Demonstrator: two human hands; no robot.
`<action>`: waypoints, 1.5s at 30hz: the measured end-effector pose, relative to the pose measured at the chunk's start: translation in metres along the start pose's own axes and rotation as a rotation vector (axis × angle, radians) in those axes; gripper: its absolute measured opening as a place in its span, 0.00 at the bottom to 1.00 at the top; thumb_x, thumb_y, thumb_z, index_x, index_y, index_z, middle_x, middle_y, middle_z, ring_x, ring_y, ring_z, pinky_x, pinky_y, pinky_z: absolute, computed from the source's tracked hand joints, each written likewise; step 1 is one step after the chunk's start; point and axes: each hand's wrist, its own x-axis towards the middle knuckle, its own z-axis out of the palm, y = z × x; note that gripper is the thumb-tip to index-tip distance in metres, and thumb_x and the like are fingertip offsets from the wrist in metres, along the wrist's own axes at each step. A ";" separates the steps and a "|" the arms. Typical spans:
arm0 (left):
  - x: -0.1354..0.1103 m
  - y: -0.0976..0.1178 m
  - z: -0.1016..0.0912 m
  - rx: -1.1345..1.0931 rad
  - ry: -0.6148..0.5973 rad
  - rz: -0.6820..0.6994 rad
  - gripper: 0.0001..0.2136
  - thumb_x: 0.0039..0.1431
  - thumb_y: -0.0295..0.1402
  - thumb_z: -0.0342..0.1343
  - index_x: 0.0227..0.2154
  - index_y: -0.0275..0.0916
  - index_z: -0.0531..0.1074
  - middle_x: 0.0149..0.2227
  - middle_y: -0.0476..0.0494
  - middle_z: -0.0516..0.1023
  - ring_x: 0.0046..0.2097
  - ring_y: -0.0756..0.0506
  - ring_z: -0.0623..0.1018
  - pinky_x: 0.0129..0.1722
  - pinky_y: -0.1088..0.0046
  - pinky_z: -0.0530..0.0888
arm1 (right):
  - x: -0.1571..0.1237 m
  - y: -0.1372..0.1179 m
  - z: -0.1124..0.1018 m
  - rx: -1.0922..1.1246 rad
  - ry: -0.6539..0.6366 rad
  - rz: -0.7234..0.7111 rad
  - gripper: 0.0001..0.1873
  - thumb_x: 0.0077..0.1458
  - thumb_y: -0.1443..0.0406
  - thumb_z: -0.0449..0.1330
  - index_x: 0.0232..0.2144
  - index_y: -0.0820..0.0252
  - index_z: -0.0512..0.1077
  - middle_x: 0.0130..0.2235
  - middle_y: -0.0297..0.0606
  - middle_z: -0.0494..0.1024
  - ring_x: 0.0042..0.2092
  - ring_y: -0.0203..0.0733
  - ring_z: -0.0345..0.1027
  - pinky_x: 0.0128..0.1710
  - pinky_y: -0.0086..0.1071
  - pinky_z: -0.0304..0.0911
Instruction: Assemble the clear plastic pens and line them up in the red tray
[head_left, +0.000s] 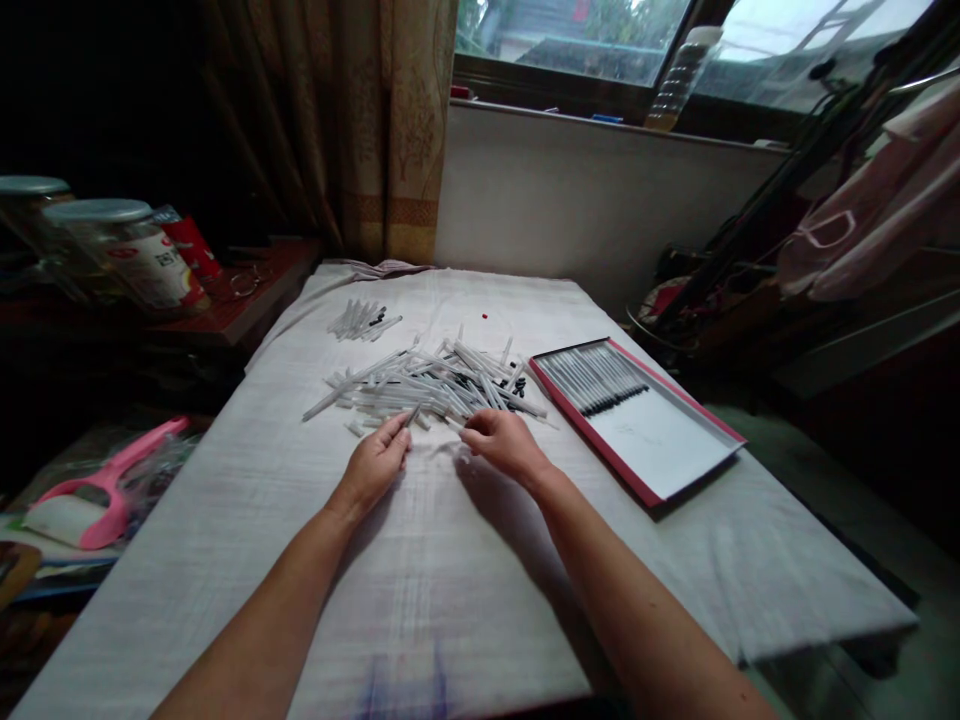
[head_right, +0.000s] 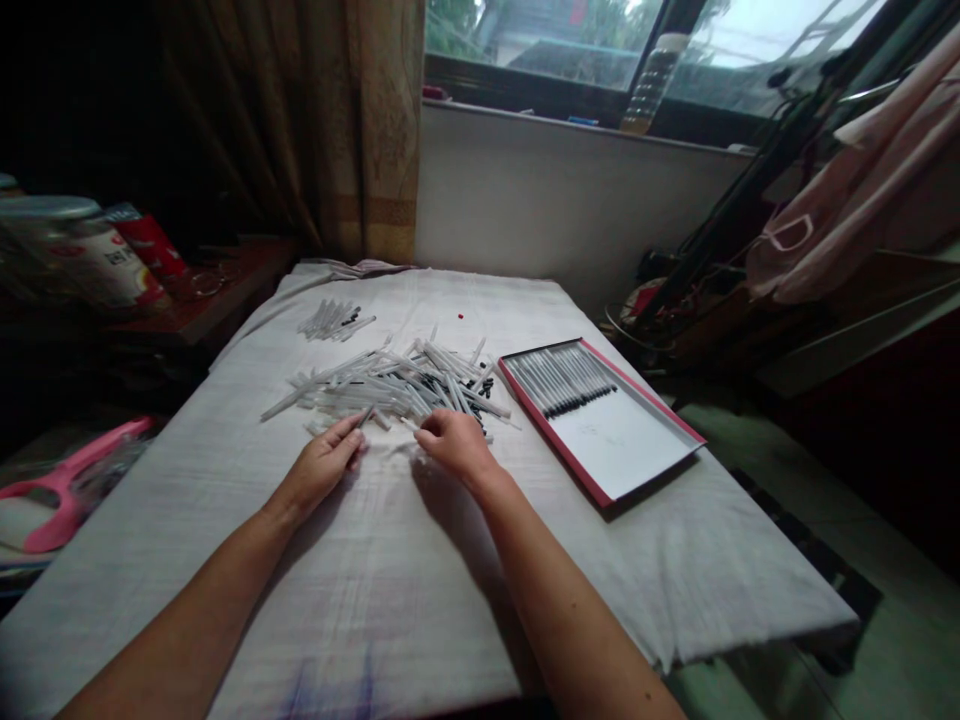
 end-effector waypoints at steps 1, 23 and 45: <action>-0.002 0.000 0.001 0.071 -0.023 0.025 0.21 0.49 0.41 0.59 0.46 0.39 0.76 0.23 0.53 0.73 0.20 0.52 0.68 0.22 0.78 0.65 | -0.003 0.006 -0.004 0.179 -0.019 0.046 0.05 0.47 0.63 0.61 0.24 0.59 0.74 0.24 0.37 0.77 0.27 0.38 0.70 0.24 0.27 0.59; -0.016 0.000 0.011 0.519 -0.234 0.270 0.16 0.56 0.43 0.55 0.42 0.44 0.80 0.43 0.44 0.83 0.44 0.41 0.80 0.50 0.67 0.73 | -0.023 0.026 -0.012 0.804 -0.054 0.236 0.12 0.37 0.62 0.63 0.27 0.62 0.74 0.17 0.24 0.65 0.18 0.27 0.52 0.18 0.24 0.45; -0.016 -0.005 0.015 0.593 -0.270 0.366 0.13 0.57 0.38 0.54 0.41 0.45 0.81 0.36 0.43 0.83 0.35 0.43 0.80 0.39 0.70 0.73 | -0.022 0.038 -0.001 0.799 -0.188 0.161 0.18 0.41 0.57 0.68 0.33 0.65 0.77 0.24 0.35 0.77 0.19 0.28 0.63 0.14 0.20 0.50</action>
